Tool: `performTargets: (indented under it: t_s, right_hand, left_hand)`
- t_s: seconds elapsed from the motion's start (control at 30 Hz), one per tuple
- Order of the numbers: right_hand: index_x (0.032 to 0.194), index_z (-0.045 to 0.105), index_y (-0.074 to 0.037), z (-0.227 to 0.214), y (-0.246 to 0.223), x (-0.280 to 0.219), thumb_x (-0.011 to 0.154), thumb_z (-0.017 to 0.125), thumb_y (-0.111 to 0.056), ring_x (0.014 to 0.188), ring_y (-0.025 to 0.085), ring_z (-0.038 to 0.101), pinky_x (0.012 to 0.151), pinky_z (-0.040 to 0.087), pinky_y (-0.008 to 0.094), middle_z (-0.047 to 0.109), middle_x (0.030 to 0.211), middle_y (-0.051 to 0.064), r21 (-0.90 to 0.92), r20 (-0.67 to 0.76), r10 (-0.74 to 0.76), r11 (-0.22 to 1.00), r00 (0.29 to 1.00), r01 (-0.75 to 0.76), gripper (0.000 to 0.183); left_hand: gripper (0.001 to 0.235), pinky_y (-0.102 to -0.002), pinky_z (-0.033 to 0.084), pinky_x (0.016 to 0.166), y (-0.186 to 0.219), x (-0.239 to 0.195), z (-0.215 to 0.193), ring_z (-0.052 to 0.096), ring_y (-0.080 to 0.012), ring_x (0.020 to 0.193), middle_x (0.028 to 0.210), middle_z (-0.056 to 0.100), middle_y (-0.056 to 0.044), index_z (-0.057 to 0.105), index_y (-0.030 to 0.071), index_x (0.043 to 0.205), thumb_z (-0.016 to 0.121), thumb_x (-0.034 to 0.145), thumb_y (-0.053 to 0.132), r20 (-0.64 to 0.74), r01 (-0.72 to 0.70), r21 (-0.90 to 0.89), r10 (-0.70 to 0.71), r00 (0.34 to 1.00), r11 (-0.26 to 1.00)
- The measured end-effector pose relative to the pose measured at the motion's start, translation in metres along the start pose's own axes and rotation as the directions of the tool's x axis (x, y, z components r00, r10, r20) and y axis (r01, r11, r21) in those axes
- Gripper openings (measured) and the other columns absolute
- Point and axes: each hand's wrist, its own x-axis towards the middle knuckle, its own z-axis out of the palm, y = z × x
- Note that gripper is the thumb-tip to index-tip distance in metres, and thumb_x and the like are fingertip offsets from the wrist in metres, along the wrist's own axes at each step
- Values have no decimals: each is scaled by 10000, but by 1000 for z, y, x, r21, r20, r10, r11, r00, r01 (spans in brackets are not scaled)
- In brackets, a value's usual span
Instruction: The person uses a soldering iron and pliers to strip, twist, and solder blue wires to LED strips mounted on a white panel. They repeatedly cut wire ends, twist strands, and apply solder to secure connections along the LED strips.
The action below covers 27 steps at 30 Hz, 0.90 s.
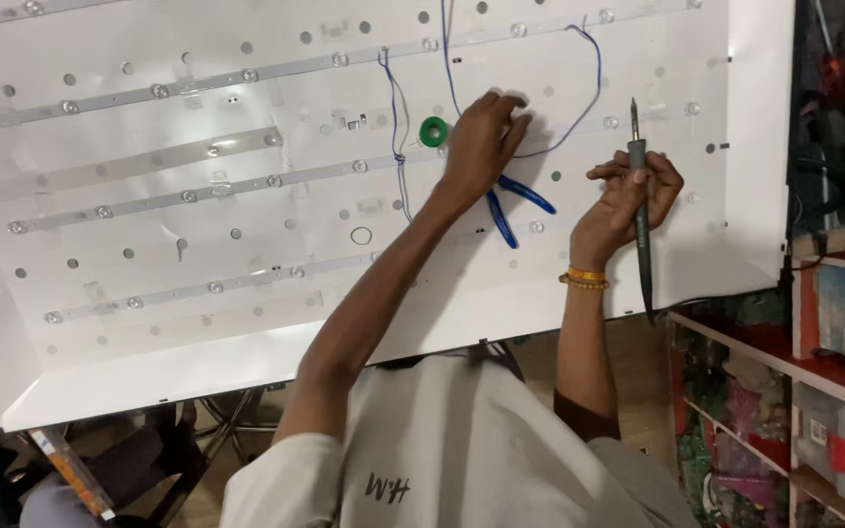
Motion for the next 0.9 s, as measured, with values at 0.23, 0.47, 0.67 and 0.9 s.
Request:
performTargets:
  t_s: [0.23,0.47,0.67,0.9]
  right_hand:
    - [1218,543,-33,1,-18,-16,1042,630,-173,852,218,660,717,578,363,665,1001,155,55,-99,23,998,995,-18,242]
    - [1196,547,-44,-17,-27,-12,1028,651,-222,789,206,658,718,576,352,681,992,150,20,-148,38,999,988,-36,266]
    - [1201,532,-54,-10,-20,-4,1049,671,-280,796,208,653,706,566,359,668,982,136,75,-99,28,997,995,-21,306]
    - [1229,532,-47,24,-19,-6,1059,647,-242,811,196,653,717,565,349,674,994,132,112,21,53,992,998,-55,284]
  left_hand:
    - [358,-439,525,576,-13,114,120,683,-275,687,808,698,-153,594,-5,1030,768,850,251,-171,341,-74,-348,922,937]
    - [144,-417,545,608,-21,118,136,703,-257,696,851,736,-105,615,70,921,669,958,199,-122,277,4,-274,954,961]
    - [139,-341,661,734,9,77,70,796,-205,854,922,765,-150,567,30,1033,645,1001,141,-64,125,-718,-244,968,685]
    - [257,-389,628,882,24,73,-102,780,-261,968,1096,753,-237,540,38,1136,717,957,90,-39,38,-930,-199,979,366]
